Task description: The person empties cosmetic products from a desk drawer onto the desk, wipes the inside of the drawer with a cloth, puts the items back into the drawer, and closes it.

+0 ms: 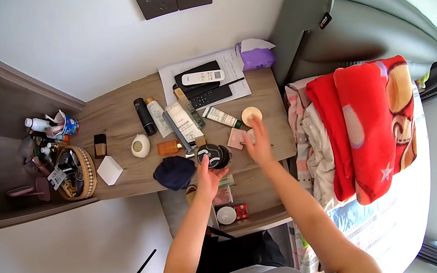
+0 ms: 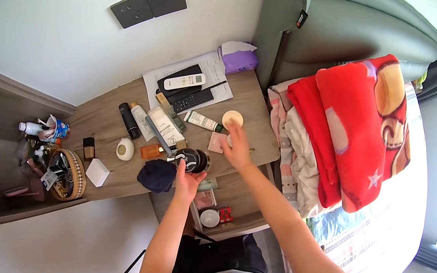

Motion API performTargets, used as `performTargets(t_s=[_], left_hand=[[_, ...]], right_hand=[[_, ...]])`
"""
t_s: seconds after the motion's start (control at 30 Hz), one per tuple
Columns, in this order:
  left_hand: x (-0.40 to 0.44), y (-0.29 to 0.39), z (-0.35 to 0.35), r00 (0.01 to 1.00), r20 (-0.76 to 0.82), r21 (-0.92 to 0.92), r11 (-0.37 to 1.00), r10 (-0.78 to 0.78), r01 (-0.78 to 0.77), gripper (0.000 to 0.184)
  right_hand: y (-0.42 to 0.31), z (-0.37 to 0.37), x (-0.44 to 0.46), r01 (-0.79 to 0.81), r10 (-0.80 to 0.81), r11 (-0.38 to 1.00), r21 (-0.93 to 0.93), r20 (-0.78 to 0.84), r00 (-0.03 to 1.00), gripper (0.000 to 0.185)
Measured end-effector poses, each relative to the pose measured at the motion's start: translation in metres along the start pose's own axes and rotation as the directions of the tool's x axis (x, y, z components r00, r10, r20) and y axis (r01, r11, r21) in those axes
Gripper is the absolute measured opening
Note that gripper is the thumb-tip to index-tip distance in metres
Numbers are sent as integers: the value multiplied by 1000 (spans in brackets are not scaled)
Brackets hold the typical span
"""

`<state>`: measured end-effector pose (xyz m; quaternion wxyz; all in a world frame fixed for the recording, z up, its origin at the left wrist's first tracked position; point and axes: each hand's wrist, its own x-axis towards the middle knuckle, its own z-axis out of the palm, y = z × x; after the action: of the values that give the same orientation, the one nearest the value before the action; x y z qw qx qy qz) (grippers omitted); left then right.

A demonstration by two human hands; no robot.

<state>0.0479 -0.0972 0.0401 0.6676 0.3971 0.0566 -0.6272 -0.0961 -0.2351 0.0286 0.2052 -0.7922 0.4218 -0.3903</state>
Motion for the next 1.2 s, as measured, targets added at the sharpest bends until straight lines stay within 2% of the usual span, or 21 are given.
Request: performTargets(t_s=[0.1, 0.2, 0.23, 0.33, 0.37, 0.47, 0.6, 0.63, 0.77, 0.87, 0.97, 1.07, 1.1, 1.2], left_hand=[[-15, -5, -18, 999, -30, 36, 999, -16, 17, 33], [-33, -8, -40, 999, -49, 103, 995, -13, 18, 39], [-41, -7, -44, 998, -60, 104, 994, -6, 12, 38], [-59, -7, -61, 995, -100, 85, 996, 16, -8, 35], [-64, -7, -66, 993, -120, 58, 998, 12, -5, 32], [-77, -8, -75, 988, -155, 62, 998, 8, 2, 30], [-80, -10, -82, 993, -118, 142, 989, -19, 36, 33], [-79, -12, -86, 992, -120, 169, 984, -30, 50, 34], [-75, -14, -93, 995, -55, 292, 952, -81, 94, 37], [-78, -14, -100, 993, -25, 336, 935, -116, 118, 36], [-84, -14, -110, 992, -15, 338, 933, -124, 122, 35], [-87, -20, -125, 992, -20, 345, 930, -127, 126, 35], [-88, -21, -129, 991, -30, 353, 926, -131, 133, 35], [-92, -24, -139, 987, -31, 385, 910, -155, 155, 36]], right_hand=[[21, 1, 19, 4, 18, 957, -289, 75, 997, 63], [44, 12, 29, -59, 121, 952, -300, 192, 974, 65], [43, 11, 32, -80, 141, 942, -326, 169, 976, 66], [33, 2, 36, -276, 288, 940, -200, 34, 957, 67], [27, -3, 30, -259, 247, 951, -167, -89, 965, 67], [-20, -36, -11, -279, 268, 960, -18, -219, 938, 66], [-60, -43, -126, -496, 507, 861, 112, -100, 856, 72], [-57, -34, -156, -596, 596, 803, 8, -6, 803, 72], [-45, 5, -211, -701, 735, 655, -283, 24, 678, 70], [-21, 36, -228, -698, 736, 643, -315, 2, 678, 66], [-5, 63, -235, -852, 851, 501, 154, 93, 517, 60], [23, 99, -251, -642, 723, 535, 549, 96, 684, 56], [17, 97, -242, -591, 619, 721, 363, 45, 784, 58], [32, 93, -234, -570, 548, 762, 308, 163, 820, 60]])
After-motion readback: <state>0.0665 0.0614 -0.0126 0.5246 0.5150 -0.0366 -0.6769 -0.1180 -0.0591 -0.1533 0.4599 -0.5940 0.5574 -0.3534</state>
